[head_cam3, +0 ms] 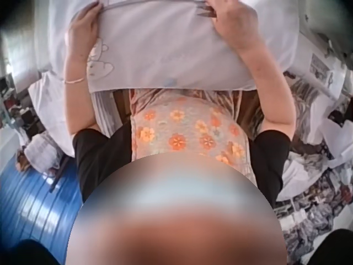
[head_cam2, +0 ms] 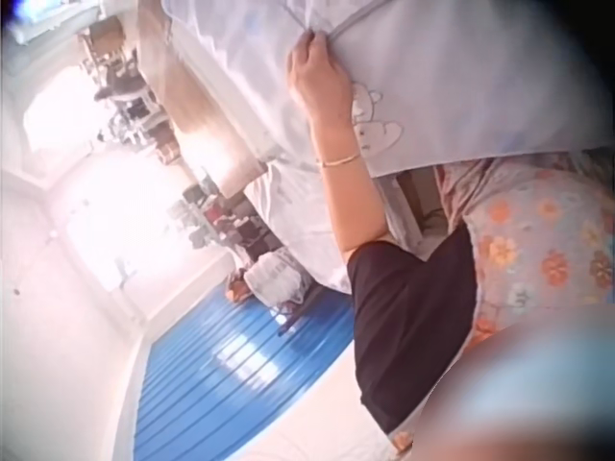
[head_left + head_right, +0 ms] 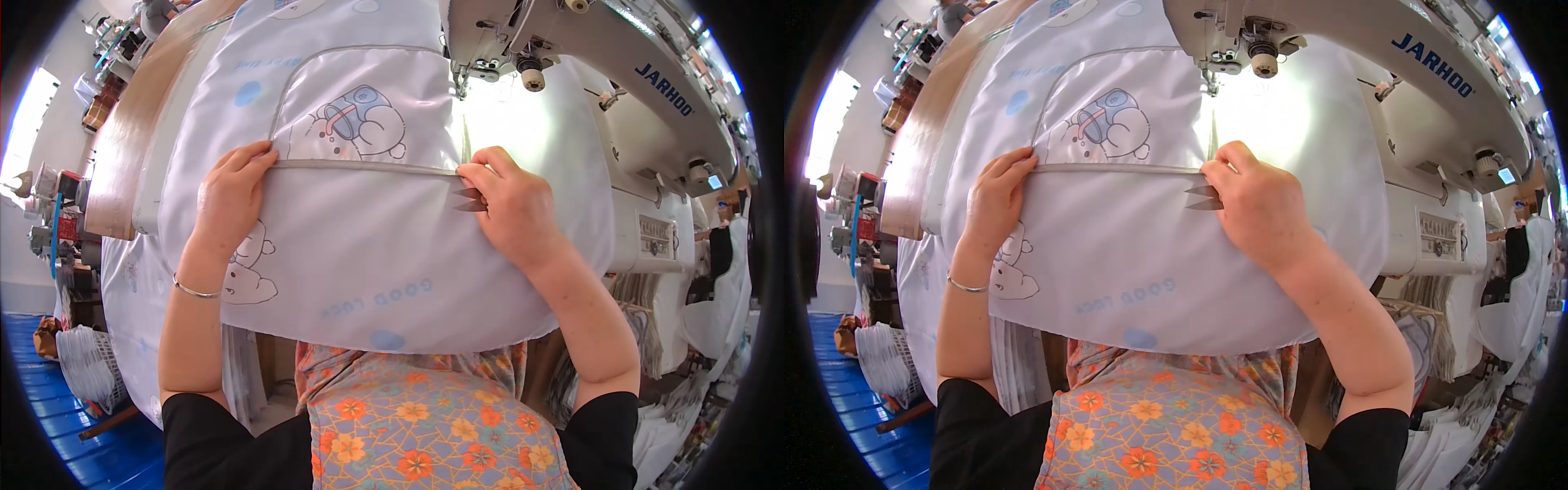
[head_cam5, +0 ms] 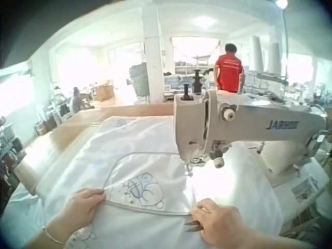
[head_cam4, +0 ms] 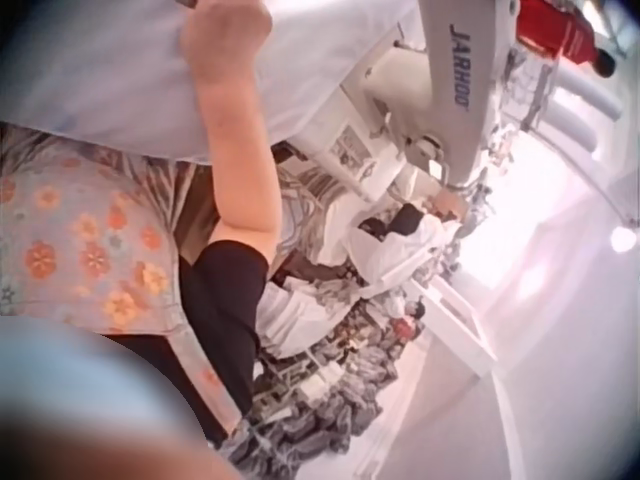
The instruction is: Sewing pockets onto a larger piece of printed fabric using an industrial sewing machine.
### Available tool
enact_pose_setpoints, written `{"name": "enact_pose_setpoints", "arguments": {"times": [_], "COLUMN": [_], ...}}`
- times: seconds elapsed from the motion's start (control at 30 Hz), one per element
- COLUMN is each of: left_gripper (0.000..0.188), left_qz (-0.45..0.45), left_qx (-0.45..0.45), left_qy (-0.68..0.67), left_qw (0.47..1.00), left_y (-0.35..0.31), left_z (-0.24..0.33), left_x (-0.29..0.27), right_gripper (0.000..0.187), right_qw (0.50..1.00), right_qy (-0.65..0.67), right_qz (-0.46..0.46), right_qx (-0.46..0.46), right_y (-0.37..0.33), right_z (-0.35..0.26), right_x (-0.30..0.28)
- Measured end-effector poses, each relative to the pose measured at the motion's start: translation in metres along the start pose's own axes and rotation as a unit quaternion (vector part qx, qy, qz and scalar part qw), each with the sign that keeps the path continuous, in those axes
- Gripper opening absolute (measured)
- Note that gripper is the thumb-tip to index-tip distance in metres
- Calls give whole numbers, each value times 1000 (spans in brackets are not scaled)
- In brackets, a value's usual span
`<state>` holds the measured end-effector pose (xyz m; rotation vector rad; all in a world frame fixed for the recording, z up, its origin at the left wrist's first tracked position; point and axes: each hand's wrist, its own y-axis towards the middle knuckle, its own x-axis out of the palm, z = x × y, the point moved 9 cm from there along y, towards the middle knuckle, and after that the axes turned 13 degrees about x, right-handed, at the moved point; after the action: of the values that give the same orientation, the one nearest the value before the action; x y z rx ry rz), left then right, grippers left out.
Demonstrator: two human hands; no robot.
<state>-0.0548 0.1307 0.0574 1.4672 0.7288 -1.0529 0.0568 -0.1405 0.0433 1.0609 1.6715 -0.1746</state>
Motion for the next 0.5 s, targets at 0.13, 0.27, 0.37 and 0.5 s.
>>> {"name": "enact_pose_setpoints", "arguments": {"times": [0.13,0.27,0.37,0.5], "left_gripper": [28,27,26,25], "left_qz": [0,10,13,14], "left_qx": [-4,5,4,15], "left_qy": [6,5,2,3], "left_qw": [1000,1000,1000,1000], "left_y": [2,13,20,32], "left_z": [-4,-14,-23,-30], "left_x": [2,8,12,16], "right_gripper": [32,33,35,37], "right_qw": [1000,1000,999,998], "right_qy": [-15,-25,-39,-51], "right_qz": [6,-12,-28,-25], "right_qx": [-1,9,17,5], "right_y": [4,16,26,39], "right_z": [1,8,13,17], "right_x": [1,4,9,12]}}
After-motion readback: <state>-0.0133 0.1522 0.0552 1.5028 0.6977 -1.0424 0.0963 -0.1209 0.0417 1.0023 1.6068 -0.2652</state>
